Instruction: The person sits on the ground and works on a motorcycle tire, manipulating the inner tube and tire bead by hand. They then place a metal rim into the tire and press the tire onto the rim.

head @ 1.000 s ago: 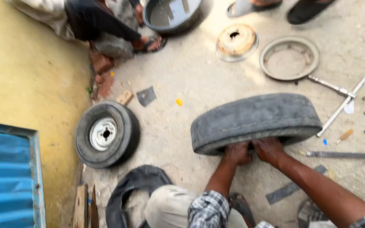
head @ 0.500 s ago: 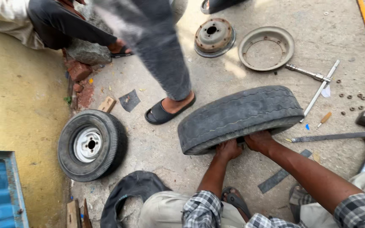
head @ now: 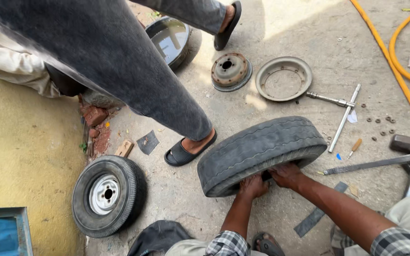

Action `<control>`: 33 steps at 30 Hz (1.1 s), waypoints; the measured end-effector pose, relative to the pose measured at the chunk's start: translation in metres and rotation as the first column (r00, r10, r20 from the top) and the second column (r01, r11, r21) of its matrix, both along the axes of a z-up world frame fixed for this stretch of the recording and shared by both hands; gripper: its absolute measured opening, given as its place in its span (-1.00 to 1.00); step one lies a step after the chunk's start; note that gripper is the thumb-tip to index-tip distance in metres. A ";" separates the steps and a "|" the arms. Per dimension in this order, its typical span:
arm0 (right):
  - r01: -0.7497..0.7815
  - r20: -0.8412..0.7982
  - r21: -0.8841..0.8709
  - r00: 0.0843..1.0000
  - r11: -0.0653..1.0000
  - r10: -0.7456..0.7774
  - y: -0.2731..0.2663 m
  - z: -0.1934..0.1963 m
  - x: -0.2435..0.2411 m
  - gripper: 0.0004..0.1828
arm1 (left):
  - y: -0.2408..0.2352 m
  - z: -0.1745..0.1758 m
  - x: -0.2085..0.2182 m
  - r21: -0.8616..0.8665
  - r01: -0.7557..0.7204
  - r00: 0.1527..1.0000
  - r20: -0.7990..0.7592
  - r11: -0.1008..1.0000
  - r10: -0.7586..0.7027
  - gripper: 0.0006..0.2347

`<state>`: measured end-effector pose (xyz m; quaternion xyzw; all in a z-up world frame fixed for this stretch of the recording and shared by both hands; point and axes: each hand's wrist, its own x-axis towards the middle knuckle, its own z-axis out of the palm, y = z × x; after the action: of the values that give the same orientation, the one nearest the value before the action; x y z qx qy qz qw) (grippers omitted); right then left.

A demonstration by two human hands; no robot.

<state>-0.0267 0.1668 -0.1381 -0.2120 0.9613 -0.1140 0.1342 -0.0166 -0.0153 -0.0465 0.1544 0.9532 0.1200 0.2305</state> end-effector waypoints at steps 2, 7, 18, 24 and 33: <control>-0.034 -0.196 0.038 0.980 0.999 0.041 0.000 -0.002 -0.020 -0.48 | 0.001 0.005 -0.013 -0.013 0.006 0.998 -0.061 1.000 -0.007 -0.25; 0.074 0.207 0.114 0.973 0.991 -0.097 -0.010 -0.027 -0.014 -0.50 | 0.000 -0.022 -0.012 -0.070 0.115 0.984 -0.127 0.991 -0.123 -0.23; 0.053 0.102 -0.161 0.994 0.986 -0.036 0.027 0.086 0.011 -0.40 | 0.004 0.032 0.072 -0.113 0.166 0.974 -0.134 0.980 -0.181 -0.54; 0.040 0.148 -0.253 0.989 0.967 -0.002 0.012 0.119 -0.036 -0.31 | -0.027 0.292 0.095 0.398 -0.116 0.971 -0.145 0.910 0.187 -0.69; -0.045 0.278 -0.101 0.958 0.994 0.071 -0.028 0.129 0.012 -0.15 | -0.029 0.259 0.007 -0.036 0.071 0.792 -0.605 0.997 -0.079 -0.05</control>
<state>-0.0143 0.1392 -0.0091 -0.2277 0.9195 -0.1837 0.2626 -0.0095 -0.0440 0.2128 0.2209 0.9707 0.0496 -0.0811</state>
